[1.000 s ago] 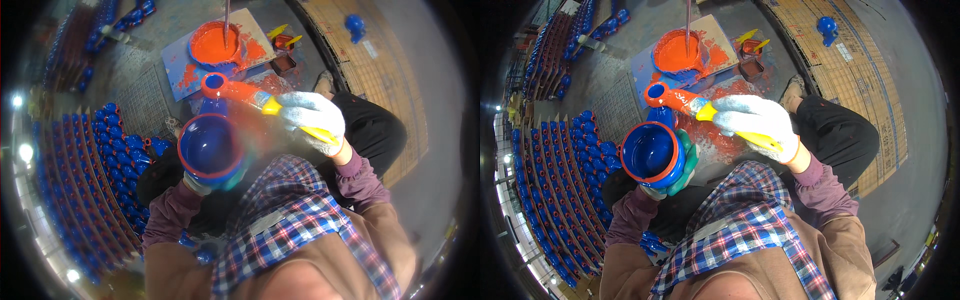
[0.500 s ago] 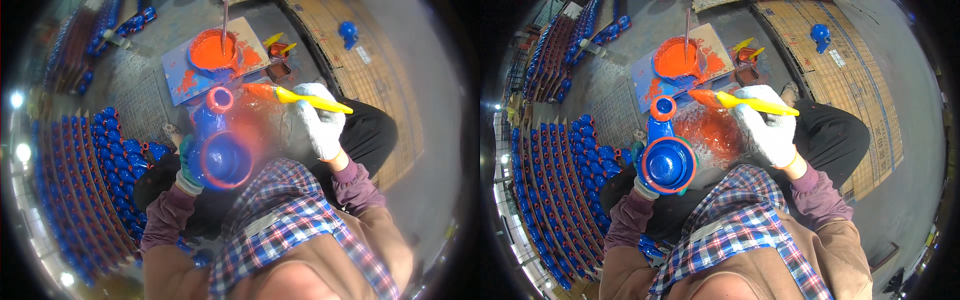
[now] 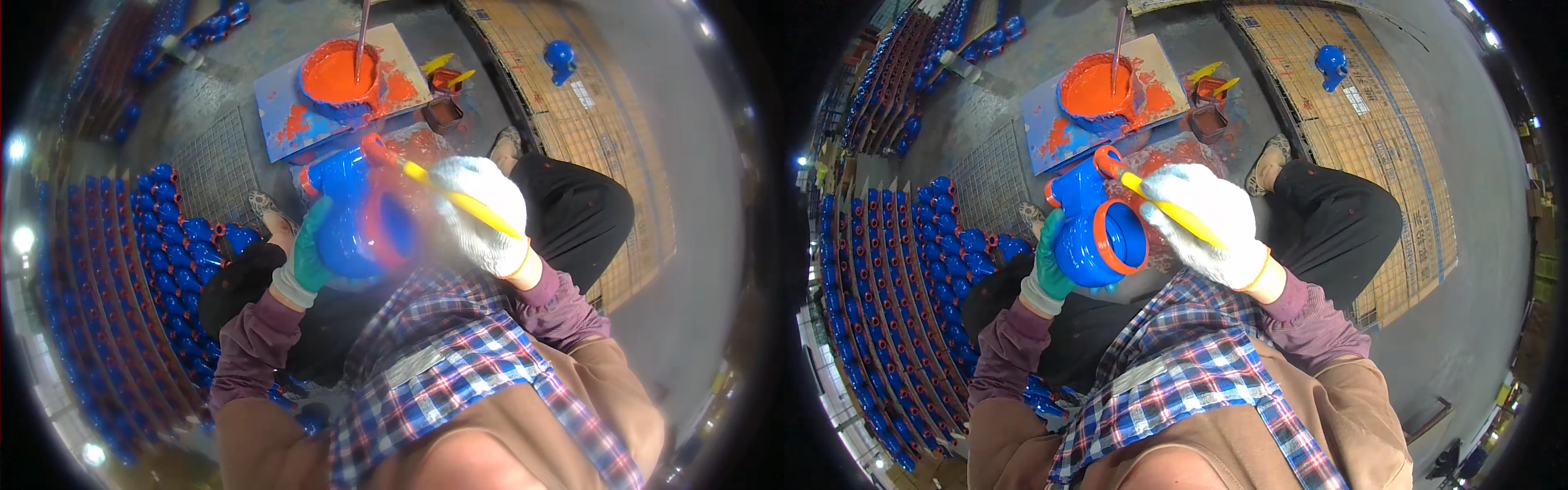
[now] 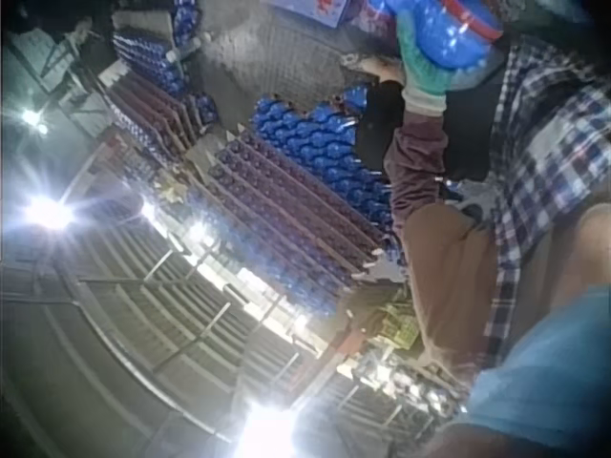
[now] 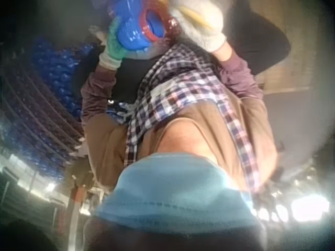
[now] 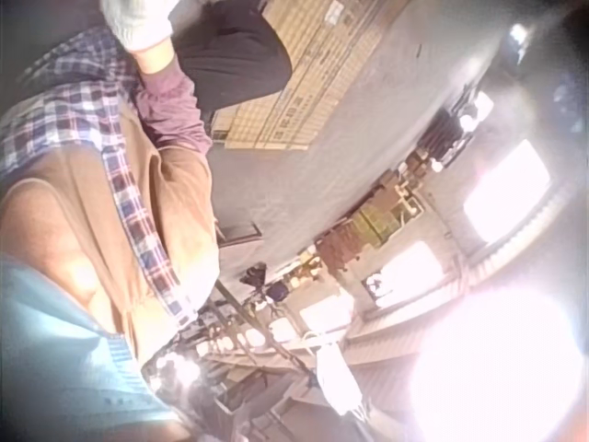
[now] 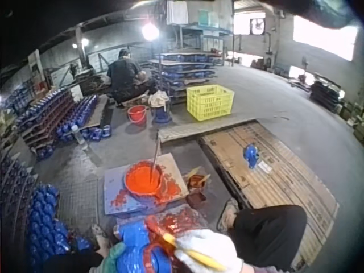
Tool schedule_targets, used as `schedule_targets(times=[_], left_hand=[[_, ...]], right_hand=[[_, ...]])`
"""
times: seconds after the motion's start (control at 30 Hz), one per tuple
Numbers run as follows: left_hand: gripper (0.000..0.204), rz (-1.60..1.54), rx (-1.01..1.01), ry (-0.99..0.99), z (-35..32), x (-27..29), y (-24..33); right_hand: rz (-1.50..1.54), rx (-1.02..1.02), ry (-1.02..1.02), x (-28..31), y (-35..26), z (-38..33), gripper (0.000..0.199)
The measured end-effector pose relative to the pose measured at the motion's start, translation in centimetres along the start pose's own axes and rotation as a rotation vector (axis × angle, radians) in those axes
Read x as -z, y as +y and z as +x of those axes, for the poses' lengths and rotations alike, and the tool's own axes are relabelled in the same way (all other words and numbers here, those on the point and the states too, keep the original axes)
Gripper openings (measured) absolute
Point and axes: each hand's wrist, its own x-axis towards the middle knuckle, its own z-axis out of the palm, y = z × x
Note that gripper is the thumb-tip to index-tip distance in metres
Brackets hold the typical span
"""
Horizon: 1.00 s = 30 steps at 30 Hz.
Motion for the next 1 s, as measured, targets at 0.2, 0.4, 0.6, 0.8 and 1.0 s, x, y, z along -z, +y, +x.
schedule_targets(times=[0.2, 0.4, 0.6, 0.8, 1.0], left_hand=[[0.039, 0.488, -0.208, 0.273, 0.9, -0.4, -0.4], [0.064, 1.433, -0.465, 0.6, 1.5, -0.5, -2.2], [0.067, 1.598, -0.721, 0.56, 2.8, -1.8, -4.6], [0.071, 1.94, -0.662, 0.626, 3.0, -3.3, -5.2], [0.063, 1.631, -0.615, 0.636, 3.4, -1.1, -5.3]], right_hand=[[0.325, -0.402, 0.202, 1.7, 1.4, -1.7, 0.023], [0.422, -0.616, 0.276, 2.7, 3.0, 0.0, 0.022], [0.277, -0.3, 0.155, 2.2, 5.5, 0.1, 0.019], [-0.016, 0.03, 0.013, 2.9, 5.9, 1.0, 0.02], [-0.088, 0.023, 0.079, 1.7, 4.0, -0.7, 0.018]])
